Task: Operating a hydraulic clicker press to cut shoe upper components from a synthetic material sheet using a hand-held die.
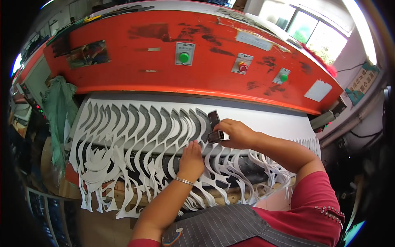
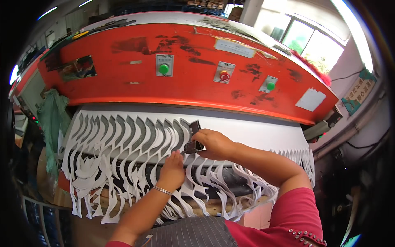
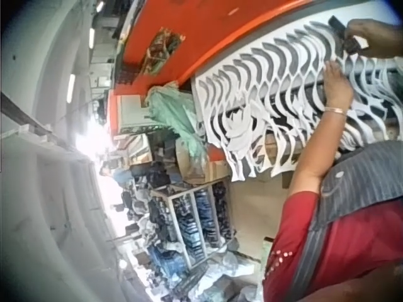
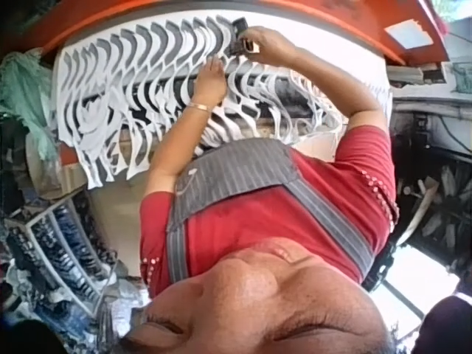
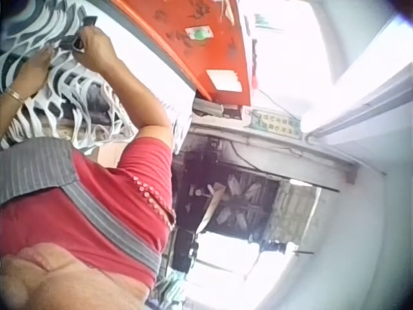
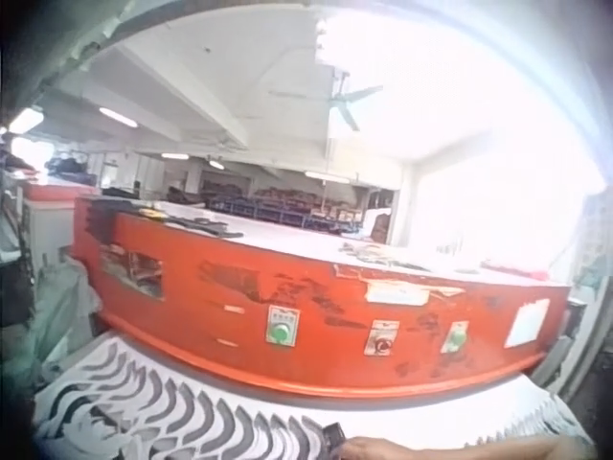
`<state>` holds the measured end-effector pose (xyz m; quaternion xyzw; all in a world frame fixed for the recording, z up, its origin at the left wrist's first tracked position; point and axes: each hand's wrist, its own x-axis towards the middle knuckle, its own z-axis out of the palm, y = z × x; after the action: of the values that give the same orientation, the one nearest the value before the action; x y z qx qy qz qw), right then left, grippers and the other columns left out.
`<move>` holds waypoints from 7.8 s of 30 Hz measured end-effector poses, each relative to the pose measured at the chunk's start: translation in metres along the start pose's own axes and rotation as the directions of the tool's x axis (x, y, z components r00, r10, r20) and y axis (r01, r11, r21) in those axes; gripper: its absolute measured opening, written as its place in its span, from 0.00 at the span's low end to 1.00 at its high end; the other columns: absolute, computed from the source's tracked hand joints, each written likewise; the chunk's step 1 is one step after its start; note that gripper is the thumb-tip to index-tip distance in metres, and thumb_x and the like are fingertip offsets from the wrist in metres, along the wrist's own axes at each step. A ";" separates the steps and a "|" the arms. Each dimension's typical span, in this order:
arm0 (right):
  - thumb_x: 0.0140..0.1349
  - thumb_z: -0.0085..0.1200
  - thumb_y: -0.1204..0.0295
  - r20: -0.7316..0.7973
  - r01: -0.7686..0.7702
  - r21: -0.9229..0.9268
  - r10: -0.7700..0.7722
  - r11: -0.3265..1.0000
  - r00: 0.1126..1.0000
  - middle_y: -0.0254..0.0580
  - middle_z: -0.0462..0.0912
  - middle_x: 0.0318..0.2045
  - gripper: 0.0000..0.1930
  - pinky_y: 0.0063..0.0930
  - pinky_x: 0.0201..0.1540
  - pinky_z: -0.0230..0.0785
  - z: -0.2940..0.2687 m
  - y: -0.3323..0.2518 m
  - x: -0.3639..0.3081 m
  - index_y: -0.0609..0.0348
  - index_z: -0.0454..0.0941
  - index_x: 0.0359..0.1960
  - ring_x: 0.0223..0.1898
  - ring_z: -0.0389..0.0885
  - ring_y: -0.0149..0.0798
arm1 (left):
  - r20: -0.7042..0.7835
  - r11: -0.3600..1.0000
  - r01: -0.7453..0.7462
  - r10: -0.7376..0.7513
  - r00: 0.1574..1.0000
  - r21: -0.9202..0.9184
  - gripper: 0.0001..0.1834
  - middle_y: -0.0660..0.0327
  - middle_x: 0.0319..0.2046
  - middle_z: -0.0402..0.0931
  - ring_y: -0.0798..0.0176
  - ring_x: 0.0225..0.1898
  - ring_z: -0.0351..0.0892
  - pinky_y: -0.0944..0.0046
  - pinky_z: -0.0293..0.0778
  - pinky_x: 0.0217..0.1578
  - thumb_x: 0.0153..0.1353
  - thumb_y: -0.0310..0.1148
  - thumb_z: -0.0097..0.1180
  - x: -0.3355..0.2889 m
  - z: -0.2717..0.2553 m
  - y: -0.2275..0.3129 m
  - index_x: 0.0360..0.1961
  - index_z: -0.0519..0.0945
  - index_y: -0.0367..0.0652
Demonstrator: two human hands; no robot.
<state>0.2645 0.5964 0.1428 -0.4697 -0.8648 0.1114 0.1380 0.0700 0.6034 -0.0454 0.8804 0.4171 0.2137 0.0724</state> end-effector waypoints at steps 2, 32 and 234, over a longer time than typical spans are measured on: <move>0.46 0.67 0.68 0.033 -0.297 0.289 0.301 0.910 0.953 0.47 0.80 0.38 0.26 0.31 0.39 0.73 -0.029 -0.027 -0.027 0.62 0.74 0.48 0.35 0.80 0.41 | 0.286 0.990 0.055 -0.014 0.958 -0.133 0.32 0.44 0.67 0.55 0.48 0.70 0.51 0.45 0.46 0.67 0.58 0.34 0.50 0.013 -0.054 0.011 0.62 0.63 0.30; 0.54 0.59 0.66 0.189 -0.268 0.696 0.190 0.667 0.964 0.52 0.80 0.25 0.17 0.38 0.31 0.71 0.029 -0.123 -0.178 0.63 0.71 0.40 0.27 0.81 0.50 | 0.497 -0.040 0.504 0.115 0.860 -0.863 0.26 0.60 0.44 0.78 0.71 0.44 0.76 0.70 0.72 0.46 0.52 0.29 0.69 -0.118 -0.151 0.159 0.50 0.72 0.32; 0.61 0.49 0.45 0.422 -0.056 0.000 0.051 0.998 0.905 0.47 0.75 0.47 0.27 0.42 0.48 0.67 -0.052 0.030 -0.191 0.57 0.80 0.44 0.40 0.77 0.53 | 0.234 0.999 -0.035 0.039 0.972 -0.019 0.21 0.50 0.29 0.80 0.52 0.38 0.79 0.51 0.59 0.62 0.58 0.47 0.51 0.015 -0.083 0.212 0.29 0.85 0.38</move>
<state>0.4055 0.4552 0.1566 -0.4573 -0.8603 0.2192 -0.0523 0.1913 0.4750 0.0985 0.9065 0.3876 0.1127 0.1235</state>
